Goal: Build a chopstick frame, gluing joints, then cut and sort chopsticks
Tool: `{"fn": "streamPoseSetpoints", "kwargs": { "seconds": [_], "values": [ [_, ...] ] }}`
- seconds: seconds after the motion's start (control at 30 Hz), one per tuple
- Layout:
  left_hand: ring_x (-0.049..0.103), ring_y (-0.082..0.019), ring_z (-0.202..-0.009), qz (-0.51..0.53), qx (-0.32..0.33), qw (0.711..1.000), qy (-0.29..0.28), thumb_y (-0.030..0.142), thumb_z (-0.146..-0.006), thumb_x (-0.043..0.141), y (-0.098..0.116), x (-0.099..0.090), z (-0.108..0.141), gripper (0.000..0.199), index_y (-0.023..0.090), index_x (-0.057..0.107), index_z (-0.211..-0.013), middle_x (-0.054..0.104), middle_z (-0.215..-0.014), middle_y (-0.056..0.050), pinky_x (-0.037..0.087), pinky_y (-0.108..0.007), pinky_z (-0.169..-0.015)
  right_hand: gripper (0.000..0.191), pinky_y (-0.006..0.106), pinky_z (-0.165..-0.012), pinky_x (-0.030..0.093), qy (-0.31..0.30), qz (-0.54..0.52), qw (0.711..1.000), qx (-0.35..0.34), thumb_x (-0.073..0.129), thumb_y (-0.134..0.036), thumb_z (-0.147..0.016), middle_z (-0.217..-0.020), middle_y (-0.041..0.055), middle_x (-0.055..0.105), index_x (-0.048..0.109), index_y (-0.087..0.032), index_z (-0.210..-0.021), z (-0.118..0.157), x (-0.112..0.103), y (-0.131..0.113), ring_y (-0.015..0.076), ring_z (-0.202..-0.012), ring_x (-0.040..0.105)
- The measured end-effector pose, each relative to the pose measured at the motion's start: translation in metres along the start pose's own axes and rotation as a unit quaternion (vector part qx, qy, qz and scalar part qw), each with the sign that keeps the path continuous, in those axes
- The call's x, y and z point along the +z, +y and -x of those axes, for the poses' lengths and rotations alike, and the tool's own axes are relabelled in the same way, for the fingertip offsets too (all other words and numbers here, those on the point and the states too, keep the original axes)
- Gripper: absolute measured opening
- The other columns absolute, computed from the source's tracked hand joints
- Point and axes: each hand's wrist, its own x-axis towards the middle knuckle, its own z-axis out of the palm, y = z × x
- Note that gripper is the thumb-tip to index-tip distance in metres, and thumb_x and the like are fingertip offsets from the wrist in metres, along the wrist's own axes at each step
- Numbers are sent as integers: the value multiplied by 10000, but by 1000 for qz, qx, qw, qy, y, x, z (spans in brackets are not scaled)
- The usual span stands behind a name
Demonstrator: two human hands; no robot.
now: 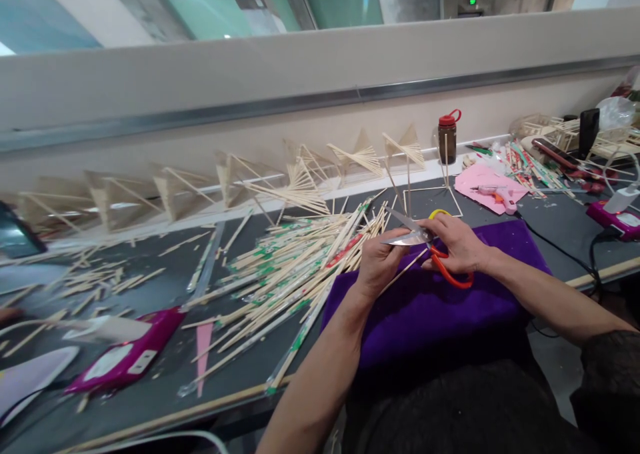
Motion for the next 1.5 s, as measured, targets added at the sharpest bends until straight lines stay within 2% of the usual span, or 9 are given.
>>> {"fn": "streamPoseSetpoints", "kwargs": {
  "seconds": [0.3, 0.53, 0.77, 0.9, 1.03, 1.17, 1.3, 1.4, 1.5],
  "values": [
    [670, -177, -740, 6, -30, 999, -36, 278, -819, 588, 11, -3, -2, 194, 192, 760, -850, 731, -744, -28, 494, -249, -654, 681, 417, -823, 445, -9, -16, 1000, -12, 721, -489, -749, -1082, 102, 543, 487, -213, -1326, 1, 2, 3, 252, -962, 500],
    [628, -173, -661, 30, -53, 997, -43, 341, -815, 612, 16, -1, -1, 200, 200, 753, -804, 674, -638, -18, 455, -247, -576, 684, 415, -812, 451, -17, -42, 999, 2, 746, -491, -728, -1090, 90, 543, 493, -243, -1313, 2, 3, 3, 247, -946, 501],
    [430, -101, -487, 51, -56, 996, -38, 432, -852, 600, 12, 3, -1, 339, 174, 652, -639, 553, -549, 12, 346, -230, -496, 622, 388, -803, 470, -32, -68, 997, 0, 731, -481, -751, -1035, 103, 574, 544, -176, -1261, 3, 0, 5, 223, -889, 536],
    [399, -89, -487, 46, -46, 997, -39, 447, -866, 595, 12, 3, -3, 397, 166, 611, -588, 495, -525, 22, 326, -227, -494, 470, 333, -780, 462, -33, -57, 997, 40, 675, -367, -788, -1001, 90, 621, 589, -172, -1207, 3, 0, 2, 199, -857, 558],
    [444, -102, -505, 45, -46, 997, -36, 415, -850, 622, 17, 3, -2, 263, 182, 724, -785, 521, -528, 33, 369, -230, -522, 262, 238, -649, 393, -38, -63, 993, 93, 533, -233, -841, -806, 0, 642, 635, -206, -1080, 3, 3, 1, 126, -665, 520],
    [427, -89, -485, 114, -66, 991, 8, 402, -827, 659, 20, 1, -4, 228, 185, 729, -806, 510, -526, 37, 355, -226, -497, 287, 230, -615, 377, 19, -68, 992, 108, 554, -293, -828, -710, -28, 609, 641, -201, -1085, 2, 1, 4, 113, -591, 478],
    [315, -43, -408, 267, -121, 954, 63, 420, -764, 741, 19, -10, -13, 255, 191, 727, -875, 516, -561, 47, 233, -197, -388, 376, 244, -631, 405, 67, -59, 988, 124, 614, -393, -813, -738, -23, 635, 629, -215, -1144, 2, -4, 7, 123, -605, 498],
    [325, -30, -405, 360, -123, 914, 139, 386, -737, 784, 16, -28, -22, 255, 212, 712, -910, 532, -602, 52, 214, -173, -354, 439, 255, -650, 421, 56, -40, 991, 117, 652, -425, -802, -788, -10, 659, 621, -220, -1188, 1, -7, 8, 133, -637, 536],
    [386, -37, -431, 409, -109, 885, 194, 384, -796, 750, 11, -45, -28, 205, 248, 690, -936, 545, -632, 55, 256, -156, -351, 501, 266, -654, 425, 2, -12, 992, 123, 679, -404, -794, -838, 6, 690, 603, -226, -1257, 0, -10, 8, 144, -666, 576]
  ]
}}
